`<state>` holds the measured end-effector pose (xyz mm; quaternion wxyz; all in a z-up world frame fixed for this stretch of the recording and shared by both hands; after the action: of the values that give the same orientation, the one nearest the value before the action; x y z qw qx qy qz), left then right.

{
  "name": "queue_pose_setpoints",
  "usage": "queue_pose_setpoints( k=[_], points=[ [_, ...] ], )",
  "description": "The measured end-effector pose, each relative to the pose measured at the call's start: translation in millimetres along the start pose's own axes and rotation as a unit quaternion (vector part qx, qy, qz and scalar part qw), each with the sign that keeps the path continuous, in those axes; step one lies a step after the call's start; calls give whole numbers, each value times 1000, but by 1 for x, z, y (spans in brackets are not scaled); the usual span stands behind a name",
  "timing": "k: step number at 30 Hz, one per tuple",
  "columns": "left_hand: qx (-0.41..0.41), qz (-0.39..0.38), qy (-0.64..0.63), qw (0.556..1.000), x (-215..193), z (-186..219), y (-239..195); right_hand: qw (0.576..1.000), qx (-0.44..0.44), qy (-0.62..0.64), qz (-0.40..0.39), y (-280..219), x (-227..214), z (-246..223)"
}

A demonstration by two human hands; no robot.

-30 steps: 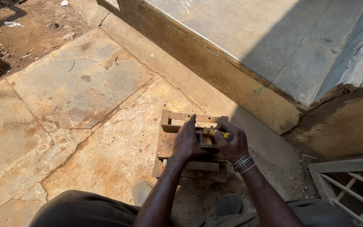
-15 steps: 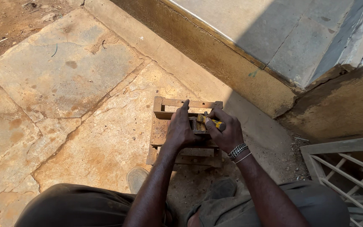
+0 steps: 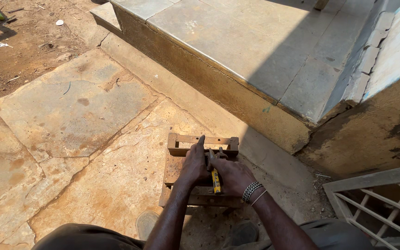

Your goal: The person uses a chisel and hammer to chip away rust and debris from a metal part clamped in a wooden vise. They repeatedly strike the chisel to clean the surface of the part.

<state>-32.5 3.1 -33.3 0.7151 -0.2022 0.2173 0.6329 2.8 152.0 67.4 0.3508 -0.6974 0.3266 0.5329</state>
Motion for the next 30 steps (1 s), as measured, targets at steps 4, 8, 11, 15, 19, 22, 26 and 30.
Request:
queue_pose_setpoints(
  k=[4,8,11,15,19,22,26,30],
  points=[
    [15,-1,-2,1000,-1,-8,-2,999,11,42,-20,2,11,3],
    [-22,-8,4,1000,-7,-6,-5,999,-10,32,6,5,15,-1],
    [-45,-13,-1,999,-9,-4,-9,1000,-1,-19,-2,4,21,-4],
    [-44,-12,1,999,-10,-4,-8,996,-27,8,88,7,20,-2],
    [-16,-1,-4,1000,-10,-3,-7,985,-1,72,154,14,11,8],
    [-23,-4,-19,1000,-12,-3,-12,989,-4,82,122,16,12,10],
    [-23,-10,-24,999,-16,2,-10,997,7,48,68,18,10,7],
    [-39,-28,-5,999,-18,2,-8,999,26,-15,-12,15,9,1]
  ],
)
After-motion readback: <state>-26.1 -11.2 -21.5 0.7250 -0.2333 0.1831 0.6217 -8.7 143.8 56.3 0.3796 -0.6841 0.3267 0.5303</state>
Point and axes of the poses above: each hand's wrist, its own y-axis towards the middle knuckle, its own x-axis out of the palm, z = x × y, the point moved 2 cm from there along y, towards the middle knuckle, and after that the axes turned 9 degrees about -y, right-handed, at the moved point
